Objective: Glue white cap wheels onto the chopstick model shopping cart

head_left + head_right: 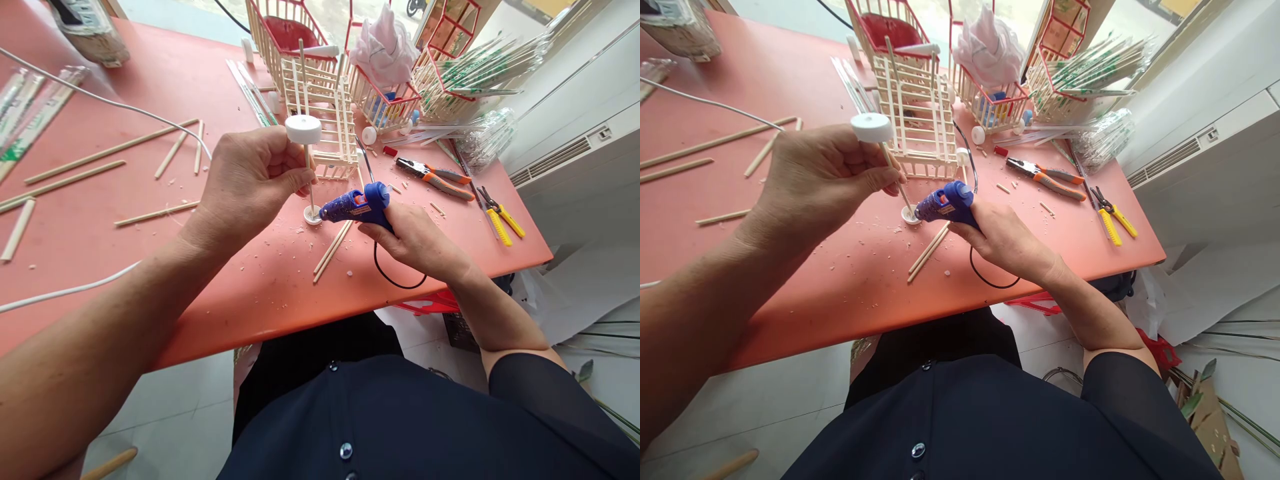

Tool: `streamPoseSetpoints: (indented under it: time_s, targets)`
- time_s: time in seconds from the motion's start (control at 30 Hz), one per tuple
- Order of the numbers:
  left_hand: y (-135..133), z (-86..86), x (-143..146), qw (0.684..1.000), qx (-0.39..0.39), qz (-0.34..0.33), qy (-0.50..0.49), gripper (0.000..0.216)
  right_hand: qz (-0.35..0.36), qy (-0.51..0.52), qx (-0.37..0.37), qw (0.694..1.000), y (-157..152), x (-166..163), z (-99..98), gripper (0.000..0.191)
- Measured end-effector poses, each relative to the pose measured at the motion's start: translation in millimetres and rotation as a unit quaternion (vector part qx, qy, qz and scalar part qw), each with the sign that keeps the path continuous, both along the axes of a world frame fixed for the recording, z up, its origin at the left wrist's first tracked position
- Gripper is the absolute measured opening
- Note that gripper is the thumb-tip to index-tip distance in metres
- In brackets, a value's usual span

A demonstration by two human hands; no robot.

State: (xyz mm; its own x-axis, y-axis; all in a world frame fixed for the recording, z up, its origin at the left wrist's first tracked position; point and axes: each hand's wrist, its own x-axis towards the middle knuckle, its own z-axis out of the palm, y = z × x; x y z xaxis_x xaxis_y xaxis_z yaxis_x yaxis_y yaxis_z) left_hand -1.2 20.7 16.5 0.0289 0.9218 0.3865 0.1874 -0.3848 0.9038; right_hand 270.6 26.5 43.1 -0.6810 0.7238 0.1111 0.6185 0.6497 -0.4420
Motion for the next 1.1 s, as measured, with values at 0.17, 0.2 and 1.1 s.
streamPoseSetpoints:
  time_s: [0.17, 0.2, 1.1]
  targets:
    - [1, -1.3, 0, 1.000, 0.004, -0.002, -0.008, 0.020, -0.011, -0.013, -0.012, 1.000, -1, -1, 6.1, 0.035]
    - [1, -1.1, 0, 1.000, 0.002, -0.005, -0.010, 0.019, -0.017, -0.019, -0.015, 1.000, -1, -2, 8.3, 0.035]
    - [-2, 2.3, 2, 1.000, -0.015, -0.012, -0.015, 0.019, -0.024, -0.048, -0.018, 0.998, 3, -5, 15.7, 0.032]
